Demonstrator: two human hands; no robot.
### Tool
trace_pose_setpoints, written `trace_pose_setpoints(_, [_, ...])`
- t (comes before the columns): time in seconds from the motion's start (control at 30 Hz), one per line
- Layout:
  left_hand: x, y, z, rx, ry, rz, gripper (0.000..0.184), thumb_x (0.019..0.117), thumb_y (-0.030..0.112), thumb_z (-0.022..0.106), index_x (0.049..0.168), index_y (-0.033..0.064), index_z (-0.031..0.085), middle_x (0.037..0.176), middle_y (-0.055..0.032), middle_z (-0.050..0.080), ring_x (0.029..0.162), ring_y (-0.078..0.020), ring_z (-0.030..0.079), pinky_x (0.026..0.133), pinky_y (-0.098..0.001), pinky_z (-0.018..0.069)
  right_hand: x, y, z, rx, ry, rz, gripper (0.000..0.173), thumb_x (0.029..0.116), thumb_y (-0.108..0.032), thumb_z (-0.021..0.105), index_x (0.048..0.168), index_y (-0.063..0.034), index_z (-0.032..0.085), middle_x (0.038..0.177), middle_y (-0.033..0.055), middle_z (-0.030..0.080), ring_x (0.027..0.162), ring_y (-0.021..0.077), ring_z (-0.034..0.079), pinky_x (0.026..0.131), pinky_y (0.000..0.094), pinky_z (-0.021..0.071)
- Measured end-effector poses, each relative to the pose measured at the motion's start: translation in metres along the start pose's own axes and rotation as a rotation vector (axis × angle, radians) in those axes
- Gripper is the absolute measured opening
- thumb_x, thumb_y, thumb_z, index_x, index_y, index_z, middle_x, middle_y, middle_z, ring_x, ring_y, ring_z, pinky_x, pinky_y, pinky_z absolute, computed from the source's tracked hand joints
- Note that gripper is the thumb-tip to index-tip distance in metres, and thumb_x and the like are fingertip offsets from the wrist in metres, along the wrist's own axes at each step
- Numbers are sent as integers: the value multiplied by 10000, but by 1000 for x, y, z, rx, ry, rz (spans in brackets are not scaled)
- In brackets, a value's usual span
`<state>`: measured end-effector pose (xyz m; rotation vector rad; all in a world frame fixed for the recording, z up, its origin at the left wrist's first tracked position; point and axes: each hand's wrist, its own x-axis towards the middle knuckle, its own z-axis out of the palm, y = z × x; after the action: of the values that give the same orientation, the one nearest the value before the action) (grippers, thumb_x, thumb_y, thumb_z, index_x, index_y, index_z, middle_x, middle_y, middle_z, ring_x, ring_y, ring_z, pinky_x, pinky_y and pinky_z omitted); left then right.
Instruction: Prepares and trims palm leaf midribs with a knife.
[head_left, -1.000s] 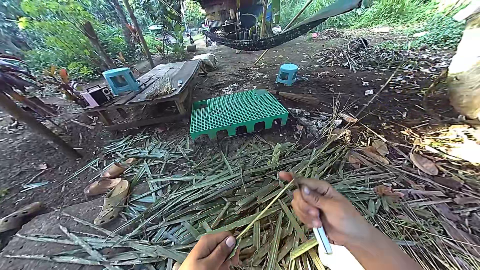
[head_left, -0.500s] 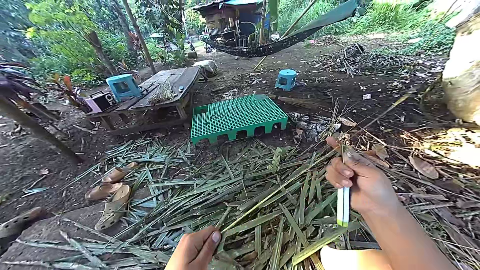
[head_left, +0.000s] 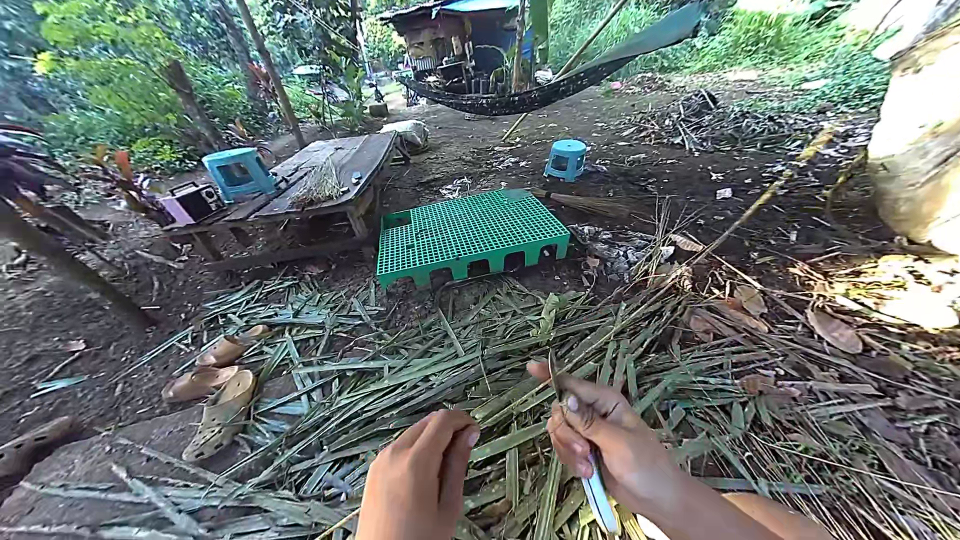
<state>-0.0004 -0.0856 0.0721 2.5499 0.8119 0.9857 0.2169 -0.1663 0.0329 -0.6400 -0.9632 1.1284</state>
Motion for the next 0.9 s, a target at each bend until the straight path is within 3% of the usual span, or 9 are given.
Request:
trace_pose_setpoints(0.1, [0, -1, 2, 4, 60, 38, 223, 1025, 208, 562, 962, 76, 730, 745, -21, 678, 605, -56, 585, 575, -187, 484, 0, -2, 2, 44, -20, 30, 368, 1064, -150, 475, 1407, -61, 574, 629, -162, 545, 524, -48, 518, 516, 130, 464])
trace_pose_setpoints(0.2, [-3, 3, -4, -38, 29, 40, 220, 1026, 176, 571, 953, 38, 726, 732, -55, 681, 603, -69, 593, 578, -192, 486, 2, -10, -7, 25, 26, 9, 351, 1062, -176, 497, 1381, -85, 609, 630, -155, 568, 519, -45, 527, 510, 136, 471])
trace_pose_setpoints(0.37, [-9, -7, -22, -190, -56, -89, 227, 1019, 126, 572, 931, -28, 713, 674, -16, 621, 571, 47, 506, 547, -107, 416, 13, -32, -40, -17, 250, -128, 357, 1073, -127, 361, 1327, -85, 609, 561, -130, 521, 457, -20, 499, 471, 150, 460])
trace_pose_setpoints(0.43, [-10, -8, -24, -218, -90, -110, 225, 1020, 119, 574, 926, -34, 710, 663, -10, 606, 565, 55, 488, 538, -102, 397, 15, -38, -44, -28, 295, -157, 391, 1077, -114, 320, 1361, -75, 586, 557, -114, 527, 450, -10, 503, 474, 155, 470])
trace_pose_setpoints(0.67, [-13, -16, -29, -262, -147, -141, 237, 1030, 120, 560, 927, -41, 699, 649, 19, 584, 564, 70, 482, 539, -106, 399, 11, -35, -37, -21, 149, -131, 347, 1073, -158, 435, 1364, -74, 606, 580, -137, 525, 479, -25, 501, 493, 147, 459])
trace_pose_setpoints(0.8, [-15, -27, -45, -329, -206, -174, 233, 1038, 104, 545, 928, -43, 689, 675, 62, 585, 601, 101, 487, 568, -90, 404, 17, -55, -61, -35, 397, -200, 430, 1086, -120, 239, 1345, -83, 580, 544, -106, 508, 435, -7, 483, 457, 154, 454])
trace_pose_setpoints(0.9, [-15, -31, -49, -302, -258, -194, 219, 1032, 95, 549, 936, -42, 692, 686, 46, 609, 603, 83, 510, 572, -107, 422, 18, -58, -65, -30, 466, -226, 440, 1088, -111, 221, 1371, -77, 557, 539, -96, 497, 425, 0, 479, 446, 156, 454])
